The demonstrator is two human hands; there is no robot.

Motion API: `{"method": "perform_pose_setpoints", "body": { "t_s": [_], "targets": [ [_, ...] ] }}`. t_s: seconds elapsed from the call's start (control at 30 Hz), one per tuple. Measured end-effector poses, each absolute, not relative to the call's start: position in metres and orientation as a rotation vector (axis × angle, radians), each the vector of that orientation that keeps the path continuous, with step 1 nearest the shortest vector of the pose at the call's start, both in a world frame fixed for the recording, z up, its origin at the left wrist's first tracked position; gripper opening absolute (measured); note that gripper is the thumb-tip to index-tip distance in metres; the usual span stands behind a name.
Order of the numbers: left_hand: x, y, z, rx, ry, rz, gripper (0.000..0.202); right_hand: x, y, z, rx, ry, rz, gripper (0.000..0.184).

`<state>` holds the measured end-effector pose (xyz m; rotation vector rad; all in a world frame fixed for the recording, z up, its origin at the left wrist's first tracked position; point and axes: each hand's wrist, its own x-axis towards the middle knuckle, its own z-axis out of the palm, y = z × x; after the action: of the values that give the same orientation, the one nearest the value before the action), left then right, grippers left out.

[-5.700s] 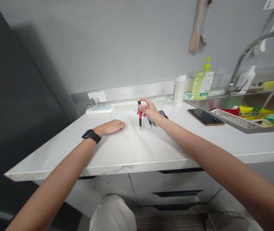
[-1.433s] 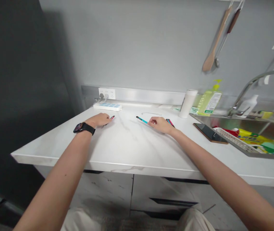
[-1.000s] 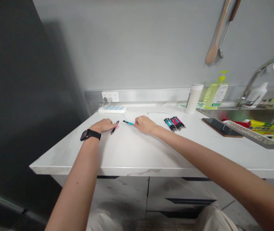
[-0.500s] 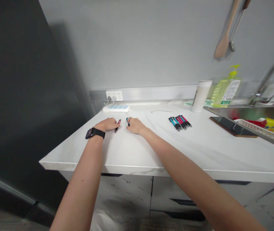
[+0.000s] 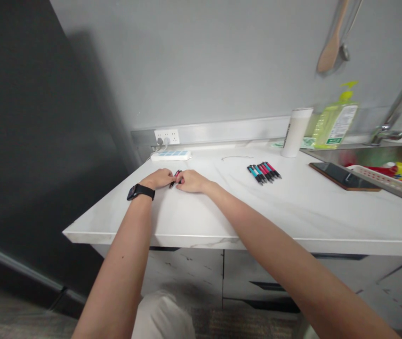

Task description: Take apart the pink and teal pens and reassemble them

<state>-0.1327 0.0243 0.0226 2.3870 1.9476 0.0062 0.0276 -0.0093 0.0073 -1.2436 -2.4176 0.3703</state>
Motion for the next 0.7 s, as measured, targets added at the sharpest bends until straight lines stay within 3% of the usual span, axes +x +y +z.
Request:
{"method": "perform_pose_setpoints", "body": {
  "t_s": [0.37, 0.7],
  "targets": [
    [-0.1291, 0.019, 0.0268, 2.425, 1.962, -0.05, 0.044, 0.0316, -0.0098, 0.0092, -1.248, -2.511, 0.211, 0.039],
    [-0.1299, 0.0237, 0.0257, 2.441, 1.883, 0.017, 0.041, 0.0349, -0.0143, 0.0156, -1.252, -2.566, 0.188, 0.036]
  ]
}}
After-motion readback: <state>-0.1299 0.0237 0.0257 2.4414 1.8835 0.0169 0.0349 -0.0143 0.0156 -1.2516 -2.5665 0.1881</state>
